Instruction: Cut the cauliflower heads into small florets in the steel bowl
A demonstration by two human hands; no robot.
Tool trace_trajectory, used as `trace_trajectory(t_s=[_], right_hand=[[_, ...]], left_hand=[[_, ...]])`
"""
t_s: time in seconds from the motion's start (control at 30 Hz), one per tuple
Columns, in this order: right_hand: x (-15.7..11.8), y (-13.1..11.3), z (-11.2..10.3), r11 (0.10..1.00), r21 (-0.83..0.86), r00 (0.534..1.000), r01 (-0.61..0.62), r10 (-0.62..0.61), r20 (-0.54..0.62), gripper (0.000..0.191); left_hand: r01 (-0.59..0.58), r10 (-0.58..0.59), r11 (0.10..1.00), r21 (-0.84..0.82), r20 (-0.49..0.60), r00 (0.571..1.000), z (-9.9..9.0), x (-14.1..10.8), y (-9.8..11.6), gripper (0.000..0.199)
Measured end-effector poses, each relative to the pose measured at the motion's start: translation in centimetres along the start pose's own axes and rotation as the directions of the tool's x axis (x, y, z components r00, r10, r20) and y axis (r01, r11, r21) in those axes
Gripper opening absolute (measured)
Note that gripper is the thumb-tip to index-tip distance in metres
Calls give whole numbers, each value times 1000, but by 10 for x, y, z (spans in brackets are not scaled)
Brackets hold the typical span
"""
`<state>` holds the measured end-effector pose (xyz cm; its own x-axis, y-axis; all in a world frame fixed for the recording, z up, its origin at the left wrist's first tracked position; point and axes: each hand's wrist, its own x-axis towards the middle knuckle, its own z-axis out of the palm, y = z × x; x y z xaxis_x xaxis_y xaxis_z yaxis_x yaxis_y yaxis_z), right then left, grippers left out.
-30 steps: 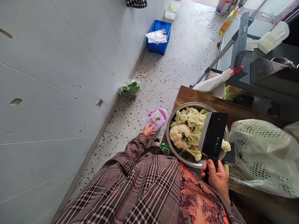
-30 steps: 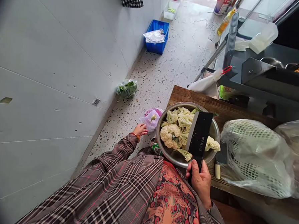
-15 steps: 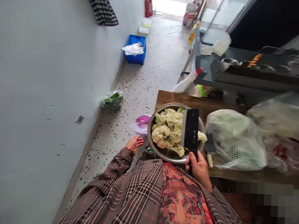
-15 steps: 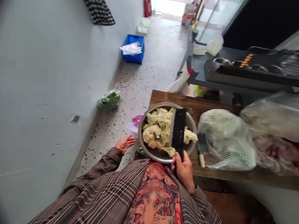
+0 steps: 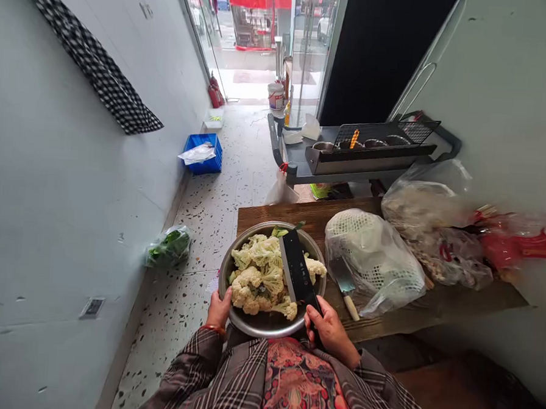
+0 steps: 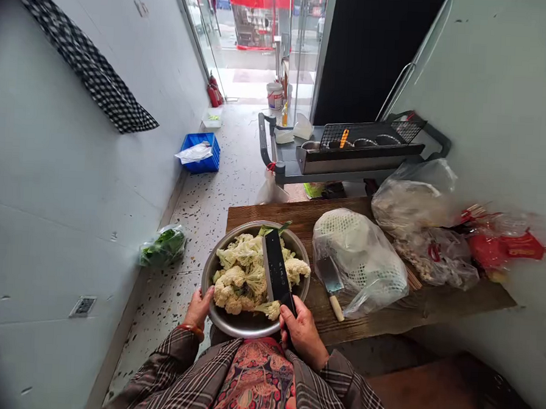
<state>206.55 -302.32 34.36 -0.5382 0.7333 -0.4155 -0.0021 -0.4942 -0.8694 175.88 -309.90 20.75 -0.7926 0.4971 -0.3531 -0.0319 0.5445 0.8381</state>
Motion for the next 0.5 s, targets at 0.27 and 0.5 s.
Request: trace_trajectory(t_s=[0.27, 0.5], right_hand=[[20, -44, -46, 978, -166, 990, 129, -137, -38, 30], [70, -74, -84, 937, -267, 971, 224, -239, -24, 31]], left_hand=[[-30, 30, 986, 163, 6, 1000, 13, -19, 1, 70], [73, -71, 975, 210, -19, 997, 15, -32, 15, 80]])
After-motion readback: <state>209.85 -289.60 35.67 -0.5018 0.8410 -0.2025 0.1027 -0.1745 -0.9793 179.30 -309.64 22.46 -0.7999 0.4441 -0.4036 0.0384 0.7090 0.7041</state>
